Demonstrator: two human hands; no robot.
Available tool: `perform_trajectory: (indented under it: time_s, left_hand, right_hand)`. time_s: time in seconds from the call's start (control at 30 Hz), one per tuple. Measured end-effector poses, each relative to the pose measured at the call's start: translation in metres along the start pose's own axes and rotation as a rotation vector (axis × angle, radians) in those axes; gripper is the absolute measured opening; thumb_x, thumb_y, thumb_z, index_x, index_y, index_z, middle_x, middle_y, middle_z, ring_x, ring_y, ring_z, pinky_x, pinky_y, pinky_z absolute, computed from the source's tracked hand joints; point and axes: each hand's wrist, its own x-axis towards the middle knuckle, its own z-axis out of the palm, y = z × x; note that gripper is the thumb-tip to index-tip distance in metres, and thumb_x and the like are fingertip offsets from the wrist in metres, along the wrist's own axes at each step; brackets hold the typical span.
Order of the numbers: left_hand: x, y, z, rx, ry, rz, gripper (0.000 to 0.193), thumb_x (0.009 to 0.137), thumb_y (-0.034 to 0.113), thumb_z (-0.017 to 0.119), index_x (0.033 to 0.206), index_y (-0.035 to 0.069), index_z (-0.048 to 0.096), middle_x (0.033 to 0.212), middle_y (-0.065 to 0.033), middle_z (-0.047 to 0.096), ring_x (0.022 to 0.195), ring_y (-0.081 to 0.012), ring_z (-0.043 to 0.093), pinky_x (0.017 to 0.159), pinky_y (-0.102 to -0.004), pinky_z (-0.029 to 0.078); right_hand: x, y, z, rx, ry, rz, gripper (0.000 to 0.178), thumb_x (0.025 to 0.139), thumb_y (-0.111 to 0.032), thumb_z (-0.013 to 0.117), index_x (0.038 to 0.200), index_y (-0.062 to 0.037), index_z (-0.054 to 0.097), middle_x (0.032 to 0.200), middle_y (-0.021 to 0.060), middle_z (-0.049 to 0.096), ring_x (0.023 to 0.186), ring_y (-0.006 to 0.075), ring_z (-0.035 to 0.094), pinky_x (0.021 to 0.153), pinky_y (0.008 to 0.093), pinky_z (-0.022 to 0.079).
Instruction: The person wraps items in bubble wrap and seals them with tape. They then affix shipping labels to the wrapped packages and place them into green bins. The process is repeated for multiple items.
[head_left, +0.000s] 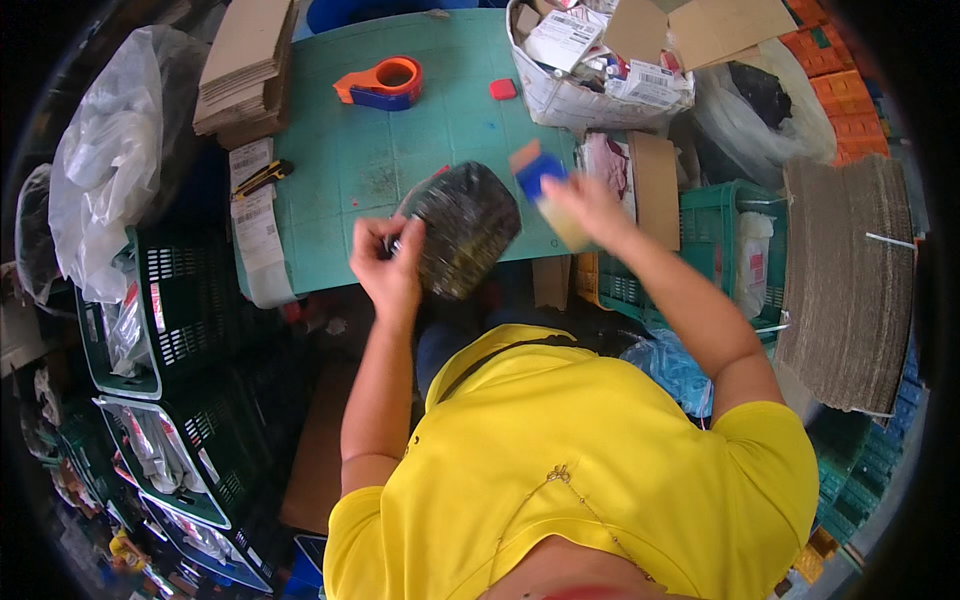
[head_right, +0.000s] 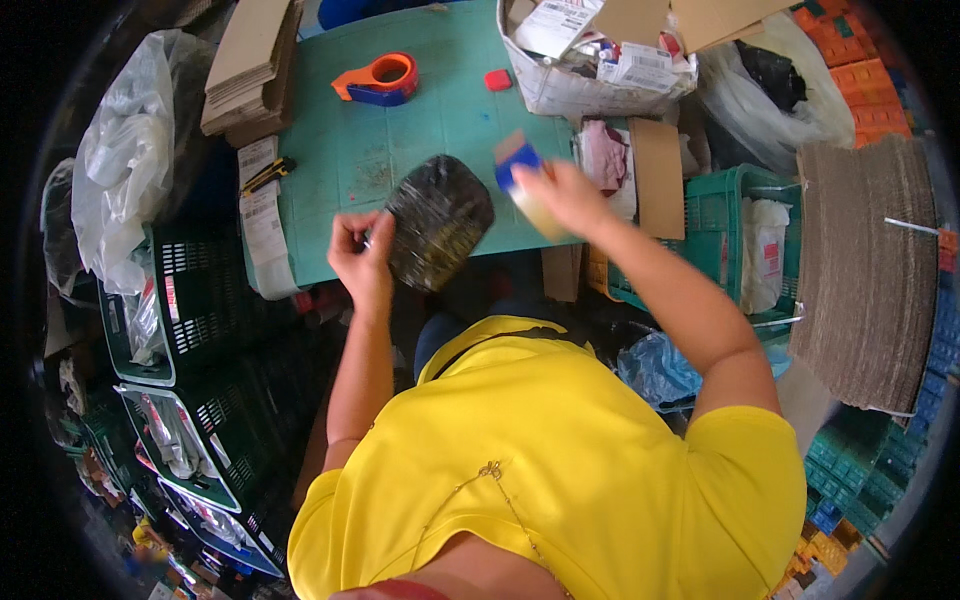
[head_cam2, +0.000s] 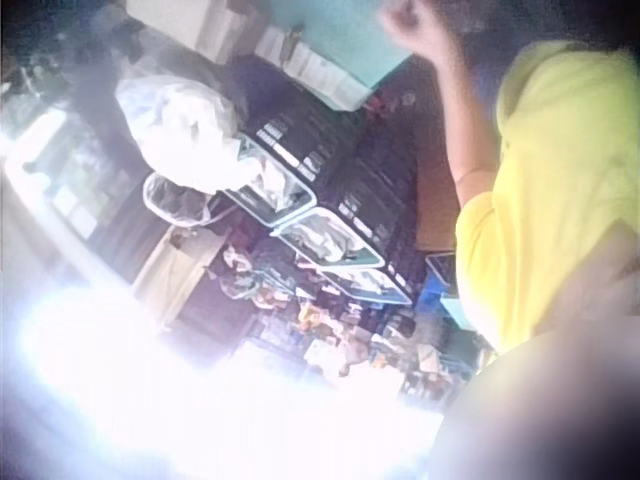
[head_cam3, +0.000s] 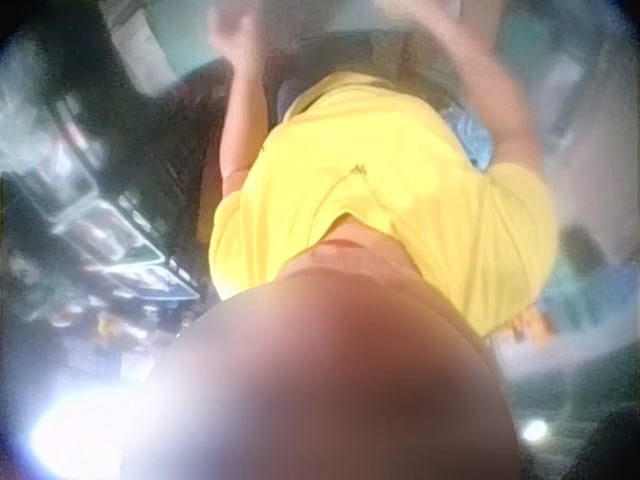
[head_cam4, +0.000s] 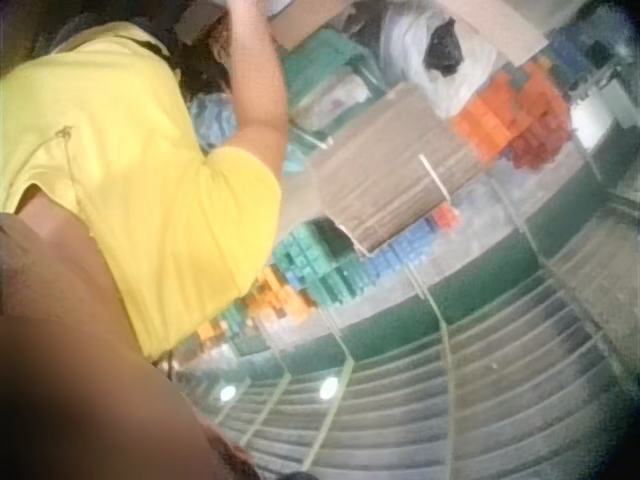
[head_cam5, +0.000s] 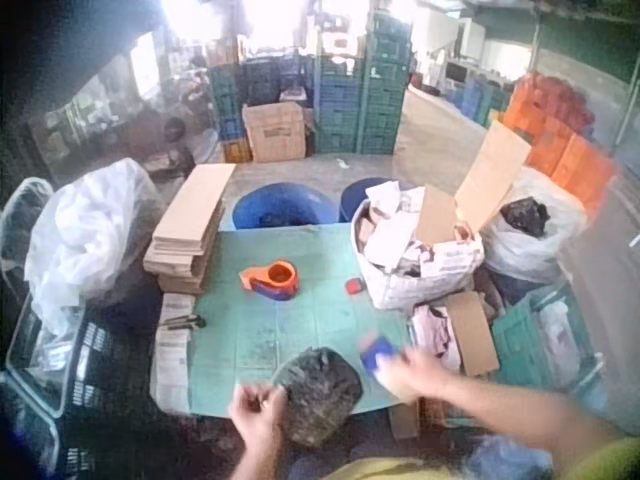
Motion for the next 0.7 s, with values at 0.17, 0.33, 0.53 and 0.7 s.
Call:
perform_trajectory:
  time_s: [0.17,0.33,0.53,0.7]
  left_hand:
    - [-0.083,-0.026,0.025,0.172,-0.1,0.41,0.026,0.07,-0.002,0.079,0.078,0.006,0.056,0.083,-0.0098,0.06,0.08,-0.0251,0.059,0.076,-0.0351,0.048]
    - [-0.098,-0.021,0.043,0.246,-0.18,0.55,0.028,0.064,-0.006,0.08,0.077,0.006,0.058,0.079,-0.0092,0.058,0.077,-0.0249,0.058,0.072,-0.0365,0.047]
    - [-0.044,-0.017,0.033,0.132,0.112,0.251,0.028,0.072,-0.007,0.076,0.072,0.006,0.051,0.072,-0.0046,0.054,0.067,-0.0167,0.052,0.066,-0.0299,0.044]
    - [0.082,-0.009,-0.017,0.231,0.223,-0.008,0.02,0.077,0.003,0.078,0.076,0.0,0.059,0.07,-0.003,0.06,0.071,-0.0107,0.054,0.07,-0.0272,0.046]
  right_hand:
    - [0.058,-0.085,0.031,0.348,-0.277,-0.292,0.051,0.094,-0.053,0.057,0.093,-0.0033,0.067,0.083,0.0054,0.068,0.07,0.0135,0.063,0.064,0.0289,0.05]
    - [0.043,-0.097,0.029,-0.08,-0.564,0.269,0.053,0.095,-0.052,0.054,0.122,-0.0063,0.059,0.108,0.0056,0.066,0.089,0.0126,0.063,0.08,0.0318,0.052]
    - [-0.043,-0.09,-0.044,-0.058,-0.484,0.03,0.048,0.098,-0.044,0.05,0.111,-0.0007,0.065,0.095,0.0056,0.067,0.083,0.0114,0.062,0.074,0.027,0.048]
    - [-0.046,-0.045,-0.001,0.1,-0.399,-0.197,0.042,0.101,-0.034,0.05,0.122,0.0011,0.058,0.101,0.0041,0.065,0.09,0.0111,0.058,0.084,0.0296,0.047]
